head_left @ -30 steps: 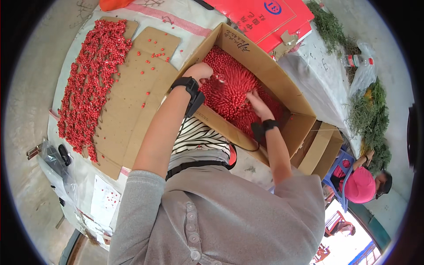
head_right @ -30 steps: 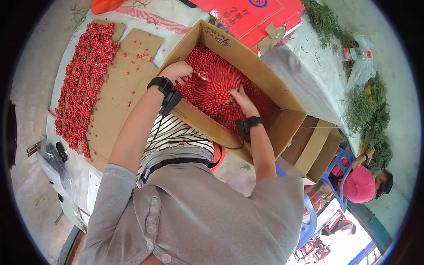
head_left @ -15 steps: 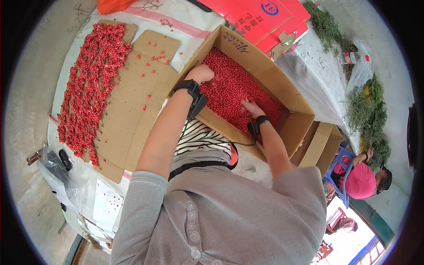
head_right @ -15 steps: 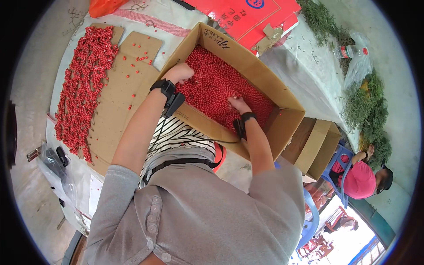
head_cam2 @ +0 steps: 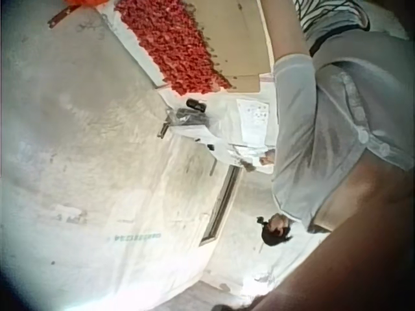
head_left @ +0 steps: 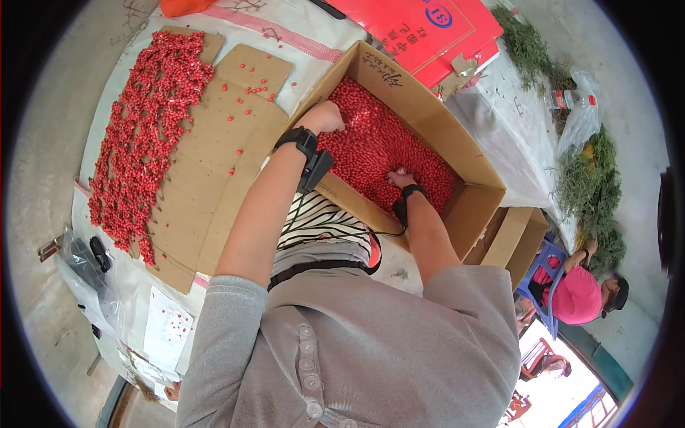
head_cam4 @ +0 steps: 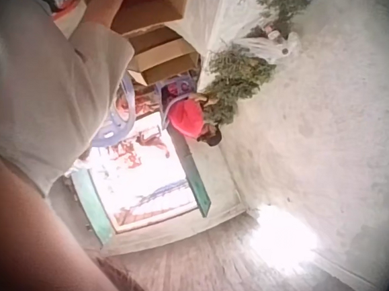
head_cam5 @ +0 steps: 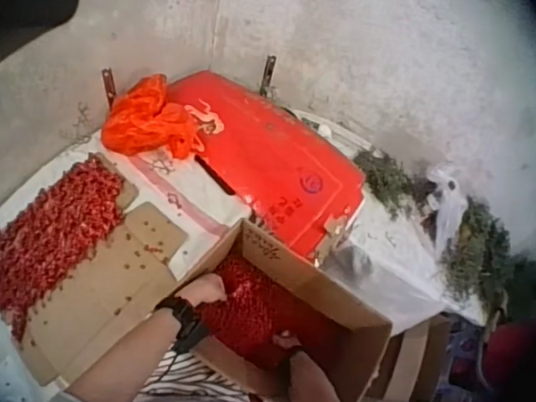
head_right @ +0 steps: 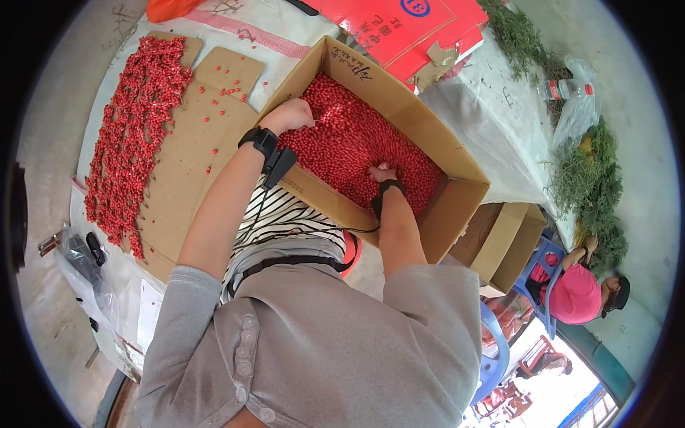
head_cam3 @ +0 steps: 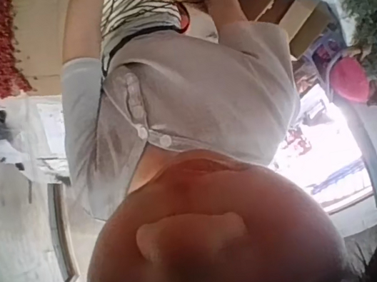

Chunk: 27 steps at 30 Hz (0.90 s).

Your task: The person picks up bunches of red decorative berries from a cardboard sheet and places them into a cardboard box containing many similar items.

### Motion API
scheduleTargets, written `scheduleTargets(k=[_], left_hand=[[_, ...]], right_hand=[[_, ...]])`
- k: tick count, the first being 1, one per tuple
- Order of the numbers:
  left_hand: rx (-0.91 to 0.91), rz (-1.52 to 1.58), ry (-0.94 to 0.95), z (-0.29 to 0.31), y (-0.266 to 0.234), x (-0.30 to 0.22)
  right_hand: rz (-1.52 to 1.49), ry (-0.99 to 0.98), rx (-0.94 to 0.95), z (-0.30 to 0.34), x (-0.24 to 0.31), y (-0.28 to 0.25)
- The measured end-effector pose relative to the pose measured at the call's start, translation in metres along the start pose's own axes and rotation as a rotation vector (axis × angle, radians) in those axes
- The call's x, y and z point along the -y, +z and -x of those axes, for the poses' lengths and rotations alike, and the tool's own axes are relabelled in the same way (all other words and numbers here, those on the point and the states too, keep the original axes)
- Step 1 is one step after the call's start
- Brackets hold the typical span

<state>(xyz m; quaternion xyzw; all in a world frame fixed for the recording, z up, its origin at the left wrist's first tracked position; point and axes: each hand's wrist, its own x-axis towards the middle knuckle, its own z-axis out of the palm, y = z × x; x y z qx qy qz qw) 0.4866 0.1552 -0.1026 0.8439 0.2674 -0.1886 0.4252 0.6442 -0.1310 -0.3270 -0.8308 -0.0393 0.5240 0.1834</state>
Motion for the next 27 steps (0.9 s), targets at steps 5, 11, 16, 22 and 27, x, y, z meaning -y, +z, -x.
scheduleTargets(k=[5,11,16,22,27], left_hand=[[-0.022,-0.103,-0.191,0.011,-0.001,0.001],[0.014,-0.195,-0.196,0.008,0.002,0.012],[0.004,-0.227,-0.117,0.001,0.007,0.02],[0.072,-0.208,-0.211,0.014,-0.005,-0.009],[0.026,-0.14,-0.302,0.029,-0.007,-0.009]], right_hand=[[-0.28,-0.333,0.065,0.127,0.099,-0.004],[-0.094,-0.852,-0.118,0.2,0.151,-0.008],[0.337,-0.116,-0.242,0.11,0.091,-0.005],[-0.062,0.036,0.19,0.061,0.042,0.001],[-0.431,-0.691,0.155,0.181,0.124,-0.004]])
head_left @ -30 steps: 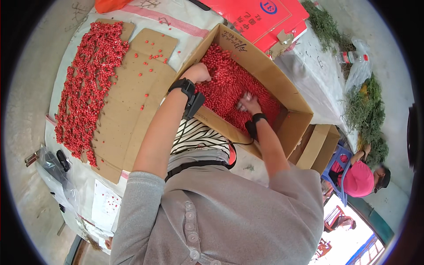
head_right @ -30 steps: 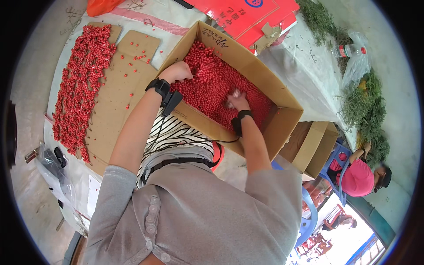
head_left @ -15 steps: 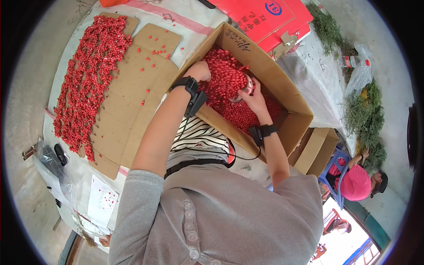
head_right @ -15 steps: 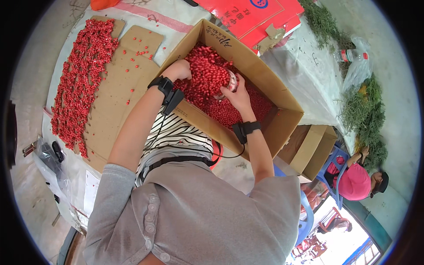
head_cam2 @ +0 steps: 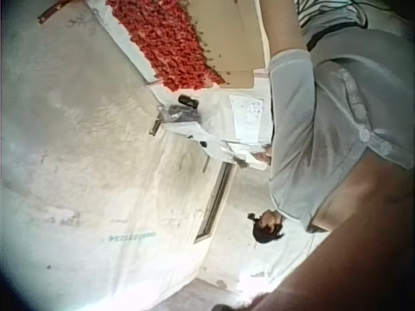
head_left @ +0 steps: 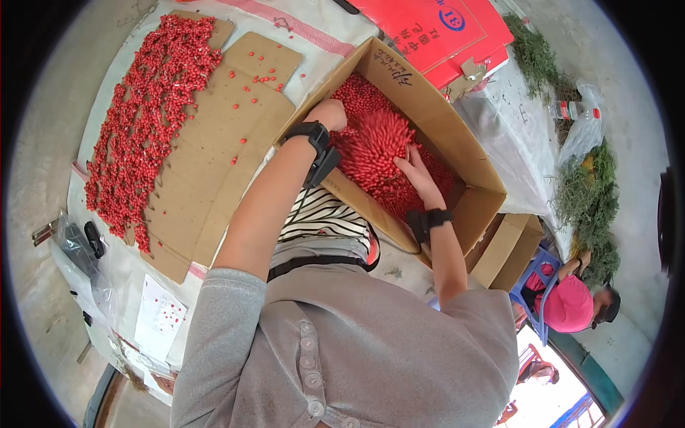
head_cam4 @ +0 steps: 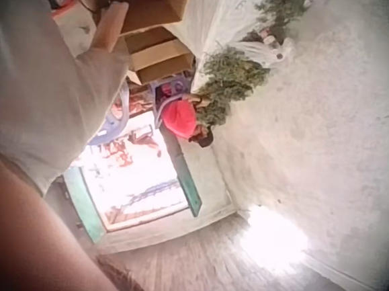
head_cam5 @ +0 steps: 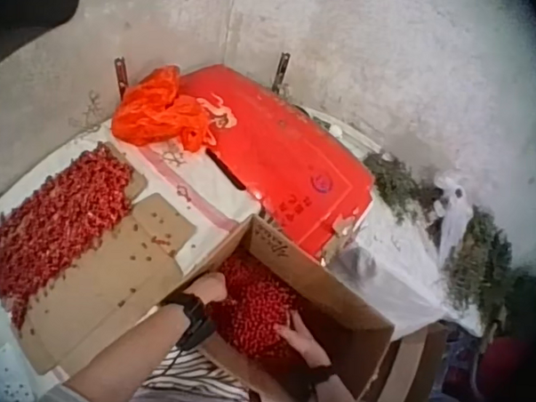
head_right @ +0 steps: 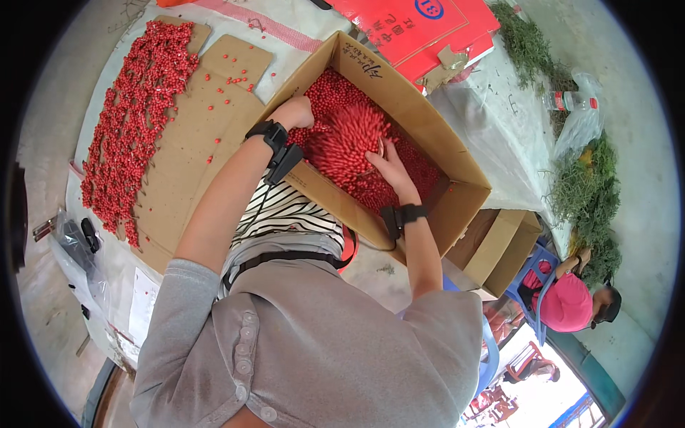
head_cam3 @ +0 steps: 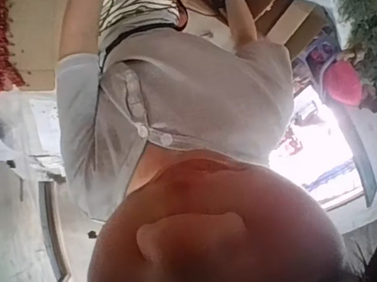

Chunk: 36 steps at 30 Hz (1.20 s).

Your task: The person picks up bunches of red decorative berries from a cardboard sheet and places them into a cardboard box containing many similar items.

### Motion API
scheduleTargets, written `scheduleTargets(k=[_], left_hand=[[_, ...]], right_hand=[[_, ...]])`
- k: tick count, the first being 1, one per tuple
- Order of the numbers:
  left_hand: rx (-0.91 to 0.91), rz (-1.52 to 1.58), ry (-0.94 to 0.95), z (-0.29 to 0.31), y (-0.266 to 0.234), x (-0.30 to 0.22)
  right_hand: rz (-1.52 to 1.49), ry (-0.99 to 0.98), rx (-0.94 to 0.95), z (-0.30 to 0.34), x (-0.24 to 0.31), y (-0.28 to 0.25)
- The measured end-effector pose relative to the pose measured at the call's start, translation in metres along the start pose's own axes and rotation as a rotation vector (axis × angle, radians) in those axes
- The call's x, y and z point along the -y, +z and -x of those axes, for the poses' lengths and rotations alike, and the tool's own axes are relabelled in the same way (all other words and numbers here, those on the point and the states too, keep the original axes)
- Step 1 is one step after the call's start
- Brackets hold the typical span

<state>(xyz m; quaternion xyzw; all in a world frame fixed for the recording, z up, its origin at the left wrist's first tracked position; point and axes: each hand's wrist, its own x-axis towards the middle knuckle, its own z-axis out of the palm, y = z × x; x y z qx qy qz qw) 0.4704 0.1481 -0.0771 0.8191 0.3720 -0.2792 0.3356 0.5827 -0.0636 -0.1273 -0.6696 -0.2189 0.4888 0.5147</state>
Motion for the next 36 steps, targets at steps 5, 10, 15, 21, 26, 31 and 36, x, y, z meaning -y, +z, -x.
scheduleTargets(k=[5,10,15,21,26,31,36], left_hand=[[0.004,-0.033,0.074,-0.012,0.004,0.005],[-0.093,-0.003,0.144,-0.016,0.008,0.009],[0.018,0.087,0.083,0.009,-0.009,-0.009],[0.027,0.141,-0.021,0.003,-0.001,-0.003],[0.09,0.107,0.027,-0.012,0.004,0.011],[0.154,0.107,0.062,0.005,-0.011,-0.008],[-0.053,-0.011,0.422,0.008,-0.013,-0.014]], right_hand=[[0.72,-0.152,-0.164,0.003,0.037,0.019],[1.117,0.577,-0.234,-0.043,-0.064,-0.017],[0.404,0.829,-0.051,-0.048,-0.122,-0.049],[0.06,0.014,-0.003,-0.004,-0.01,-0.004],[0.631,-0.222,-0.232,0.007,0.035,0.009],[0.987,0.368,-0.298,-0.02,-0.039,-0.033],[0.524,0.751,-0.164,-0.032,-0.121,-0.052]])
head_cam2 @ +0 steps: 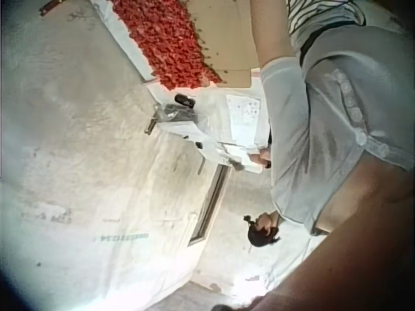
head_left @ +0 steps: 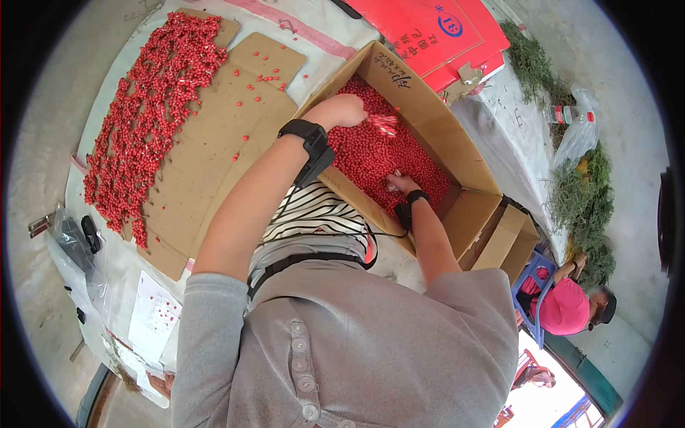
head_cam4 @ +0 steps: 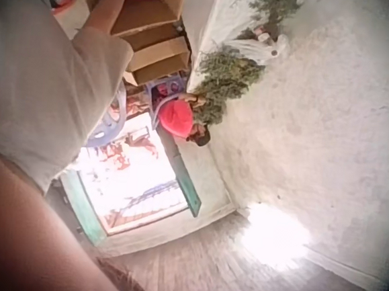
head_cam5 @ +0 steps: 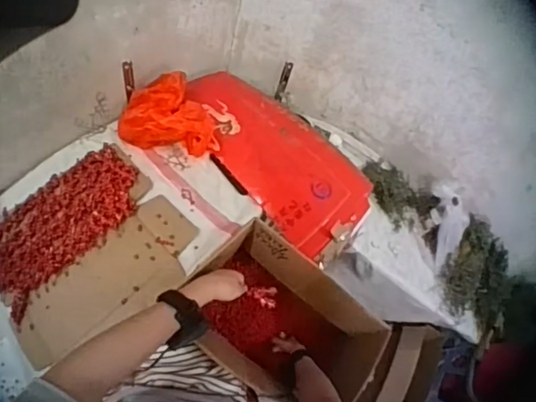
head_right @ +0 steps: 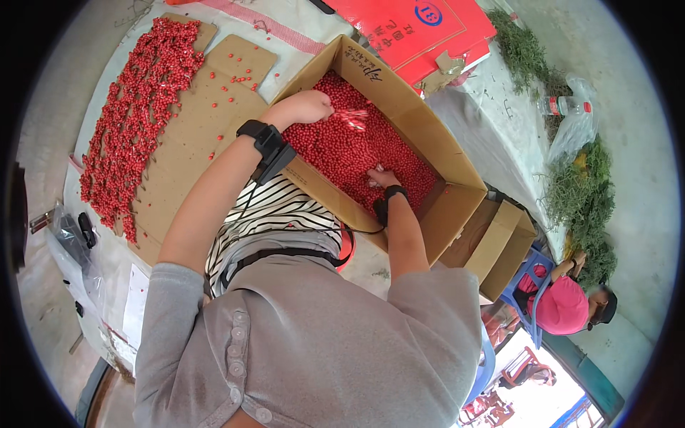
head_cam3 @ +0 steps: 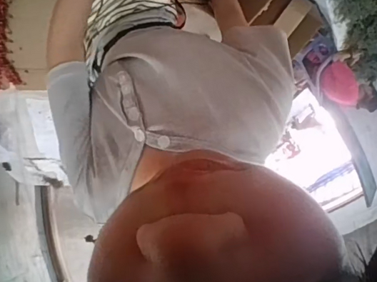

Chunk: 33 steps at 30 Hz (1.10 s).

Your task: The person picks up bunches of red decorative berries from a cardboard sheet and places them into a cardboard box containing many similar items.

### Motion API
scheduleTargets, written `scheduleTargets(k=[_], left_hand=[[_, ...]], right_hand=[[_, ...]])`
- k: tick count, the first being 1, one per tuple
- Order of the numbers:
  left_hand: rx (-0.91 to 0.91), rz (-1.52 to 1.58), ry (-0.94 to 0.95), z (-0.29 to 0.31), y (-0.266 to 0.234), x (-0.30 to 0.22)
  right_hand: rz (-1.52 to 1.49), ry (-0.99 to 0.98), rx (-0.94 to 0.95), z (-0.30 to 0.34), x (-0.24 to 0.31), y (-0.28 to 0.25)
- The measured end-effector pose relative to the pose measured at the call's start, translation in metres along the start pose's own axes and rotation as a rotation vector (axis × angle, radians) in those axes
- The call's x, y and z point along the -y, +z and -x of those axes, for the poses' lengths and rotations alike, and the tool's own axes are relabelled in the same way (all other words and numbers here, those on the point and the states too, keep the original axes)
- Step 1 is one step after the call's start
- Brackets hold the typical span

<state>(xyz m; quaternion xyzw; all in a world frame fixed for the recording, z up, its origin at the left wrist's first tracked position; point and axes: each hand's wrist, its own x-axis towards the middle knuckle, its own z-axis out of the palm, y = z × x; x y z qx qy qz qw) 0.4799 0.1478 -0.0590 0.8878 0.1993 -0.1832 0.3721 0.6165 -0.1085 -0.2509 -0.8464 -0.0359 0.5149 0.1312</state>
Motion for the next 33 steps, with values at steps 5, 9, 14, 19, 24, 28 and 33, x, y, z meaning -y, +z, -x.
scheduleTargets(k=[5,9,14,19,24,28,33], left_hand=[[-0.178,0.332,0.084,0.016,-0.01,-0.015],[-0.158,0.56,0.123,0.017,-0.004,-0.009],[-0.203,0.587,0.074,0.015,0.001,-0.007],[-0.405,0.161,-0.181,0.013,0.016,0.007],[-0.259,0.077,-0.321,0.006,0.023,0.013],[-0.264,0.135,-0.281,0.012,0.025,0.016],[-0.373,0.151,-0.297,0.014,0.026,0.015]], right_hand=[[-0.002,-0.172,0.064,0.003,0.003,0.006],[0.208,-0.158,0.079,0.023,0.021,0.001],[-0.012,-0.136,0.08,0.01,0.005,-0.006],[-0.392,-0.451,-0.116,0.102,0.051,-0.037],[-0.175,-1.114,-0.421,0.18,0.104,-0.045],[0.316,-0.942,-0.74,0.182,0.12,-0.025],[0.318,-0.287,-0.425,0.042,0.066,-0.006]])
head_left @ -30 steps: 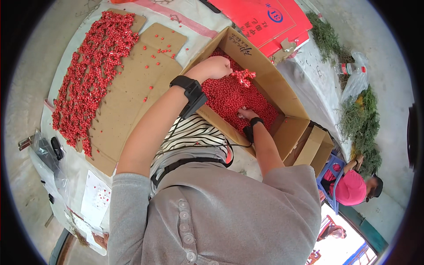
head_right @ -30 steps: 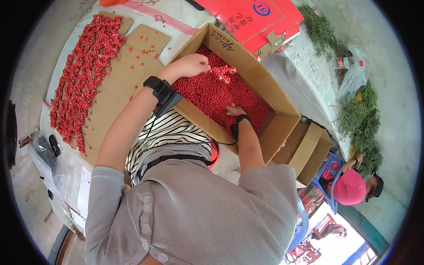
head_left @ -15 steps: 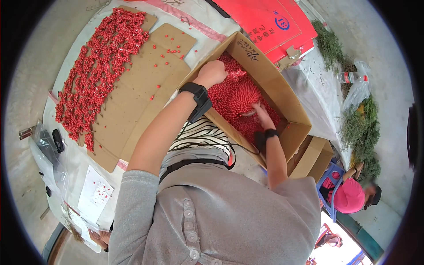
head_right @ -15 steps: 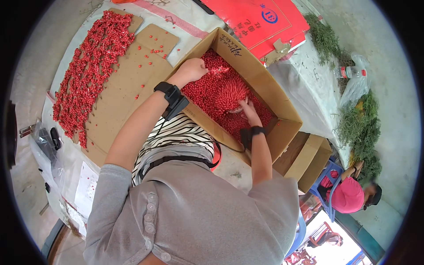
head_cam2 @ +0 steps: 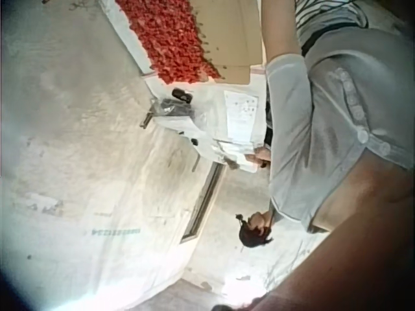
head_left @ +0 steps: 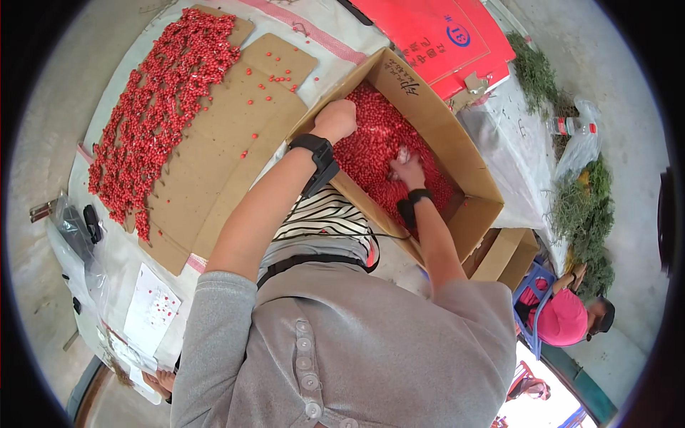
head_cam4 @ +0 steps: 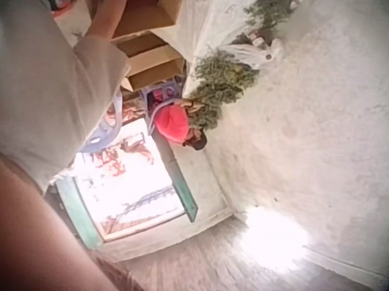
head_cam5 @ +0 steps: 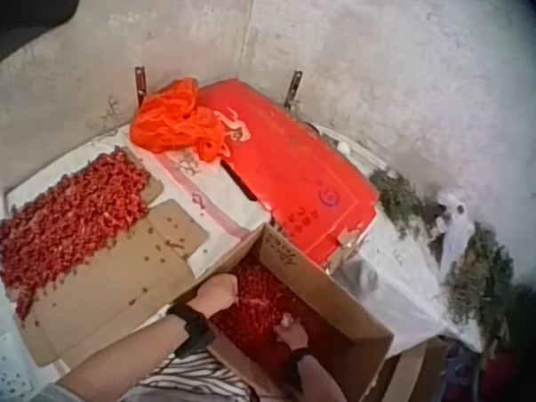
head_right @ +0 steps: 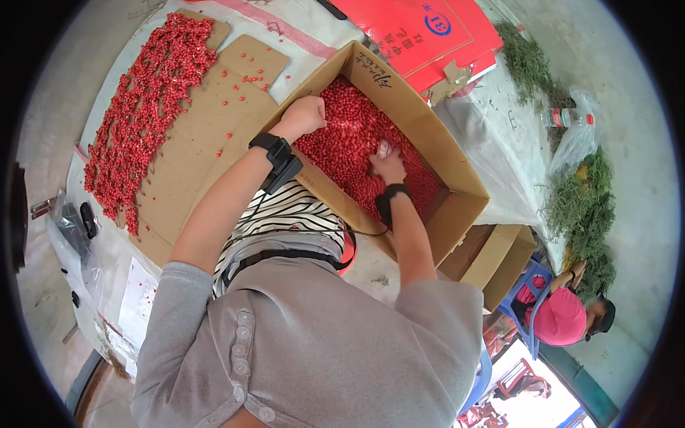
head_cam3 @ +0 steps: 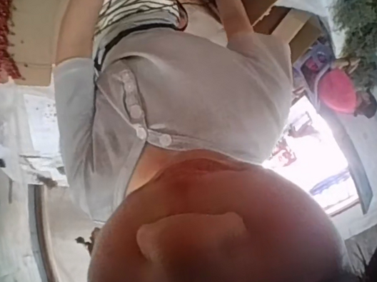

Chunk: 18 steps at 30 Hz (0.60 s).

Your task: The person picks up bunches of red decorative berries from a cardboard sheet and places them into a cardboard box containing many similar items.

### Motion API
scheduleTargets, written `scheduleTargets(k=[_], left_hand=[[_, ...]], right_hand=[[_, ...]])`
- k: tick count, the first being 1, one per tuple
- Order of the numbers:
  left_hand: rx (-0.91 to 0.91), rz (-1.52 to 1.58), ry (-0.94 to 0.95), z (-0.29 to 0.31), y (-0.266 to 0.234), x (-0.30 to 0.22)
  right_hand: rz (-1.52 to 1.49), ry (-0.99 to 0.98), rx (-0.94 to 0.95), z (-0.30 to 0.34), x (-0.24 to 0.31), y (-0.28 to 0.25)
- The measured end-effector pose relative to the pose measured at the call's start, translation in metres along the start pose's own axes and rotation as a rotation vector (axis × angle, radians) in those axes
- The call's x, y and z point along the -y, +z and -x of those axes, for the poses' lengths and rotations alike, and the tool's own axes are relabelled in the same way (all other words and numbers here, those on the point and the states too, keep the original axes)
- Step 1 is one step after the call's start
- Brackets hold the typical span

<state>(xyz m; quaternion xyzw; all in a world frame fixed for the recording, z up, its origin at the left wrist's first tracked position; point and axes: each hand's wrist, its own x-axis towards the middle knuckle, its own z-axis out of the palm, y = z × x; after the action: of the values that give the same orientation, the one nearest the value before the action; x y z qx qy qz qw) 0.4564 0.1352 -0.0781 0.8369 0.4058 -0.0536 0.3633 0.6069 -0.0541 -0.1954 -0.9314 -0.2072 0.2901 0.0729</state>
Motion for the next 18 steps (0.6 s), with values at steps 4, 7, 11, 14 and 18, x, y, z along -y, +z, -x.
scheduleTargets(k=[4,7,11,14,18], left_hand=[[-0.002,-0.043,0.013,0.001,-0.001,-0.004],[0.004,-0.106,-0.045,0.009,-0.009,-0.001],[0.094,-0.094,-0.058,0.019,-0.016,-0.01],[0.017,-0.157,-0.033,0.018,-0.011,-0.008],[0.038,-0.183,-0.024,0.016,-0.011,-0.008]], right_hand=[[-0.577,0.243,0.564,-0.041,-0.056,0.059],[-0.841,0.331,0.654,0.014,-0.012,0.009],[-0.697,-0.373,0.379,0.059,0.019,-0.059],[-0.63,-0.659,0.07,0.09,0.049,-0.086],[-0.07,-0.771,-0.394,0.116,0.087,-0.099]])
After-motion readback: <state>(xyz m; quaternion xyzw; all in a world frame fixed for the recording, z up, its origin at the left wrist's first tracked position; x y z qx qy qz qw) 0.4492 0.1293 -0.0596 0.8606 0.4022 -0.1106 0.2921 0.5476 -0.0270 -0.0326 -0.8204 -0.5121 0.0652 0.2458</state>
